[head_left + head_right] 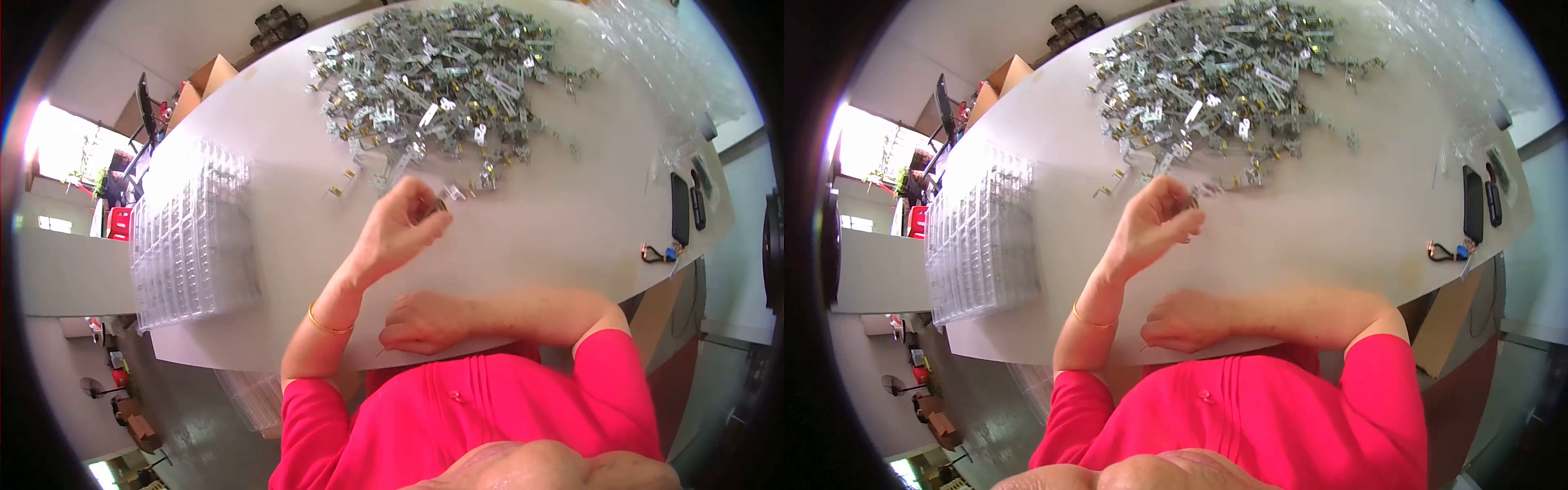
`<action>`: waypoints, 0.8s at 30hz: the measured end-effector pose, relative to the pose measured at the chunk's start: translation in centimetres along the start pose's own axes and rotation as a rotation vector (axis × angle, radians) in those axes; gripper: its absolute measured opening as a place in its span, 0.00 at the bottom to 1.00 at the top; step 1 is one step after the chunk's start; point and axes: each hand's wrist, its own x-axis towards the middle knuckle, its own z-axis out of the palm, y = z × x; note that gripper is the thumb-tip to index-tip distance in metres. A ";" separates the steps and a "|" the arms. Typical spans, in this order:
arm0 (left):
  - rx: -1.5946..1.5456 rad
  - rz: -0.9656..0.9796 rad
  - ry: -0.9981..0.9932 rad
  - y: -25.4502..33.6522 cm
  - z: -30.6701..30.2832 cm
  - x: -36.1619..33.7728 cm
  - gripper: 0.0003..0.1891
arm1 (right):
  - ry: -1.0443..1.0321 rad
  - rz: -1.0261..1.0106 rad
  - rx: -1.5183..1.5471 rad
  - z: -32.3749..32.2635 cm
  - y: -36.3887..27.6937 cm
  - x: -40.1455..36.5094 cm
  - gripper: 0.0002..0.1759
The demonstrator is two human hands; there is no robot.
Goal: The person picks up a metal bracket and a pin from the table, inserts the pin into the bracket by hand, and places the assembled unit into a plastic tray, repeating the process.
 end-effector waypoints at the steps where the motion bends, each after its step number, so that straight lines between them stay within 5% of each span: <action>1: -0.230 -0.108 0.053 0.4 -1.0 0.5 0.10 | 0.021 0.041 0.038 -0.3 -0.2 0.0 0.06; 2: -0.462 -0.213 0.103 0.7 -1.8 1.0 0.10 | 0.043 0.081 0.076 -0.9 -0.2 0.2 0.05; 6: -0.540 -0.112 0.263 0.2 -4.2 2.3 0.10 | 0.134 0.168 0.183 -5.8 -1.5 2.6 0.03; 8: -0.550 -0.067 0.301 0.0 -4.9 2.7 0.11 | 0.467 0.245 0.169 -8.3 -1.4 4.1 0.05; 12: -0.616 -0.032 0.364 -0.9 -5.1 3.5 0.14 | 0.804 0.326 -0.091 -14.5 0.1 6.7 0.03; 15: -0.561 -0.044 0.395 -0.9 -5.6 3.1 0.15 | 0.890 0.434 -0.307 -17.4 1.7 7.3 0.01; 19: -0.466 -0.069 0.472 -1.9 -5.5 3.2 0.17 | 0.871 0.339 -0.707 -18.8 2.1 8.9 0.02; 24: -0.376 -0.078 0.520 -2.0 -5.3 3.1 0.17 | 0.776 0.313 -0.845 -19.0 1.6 8.9 0.01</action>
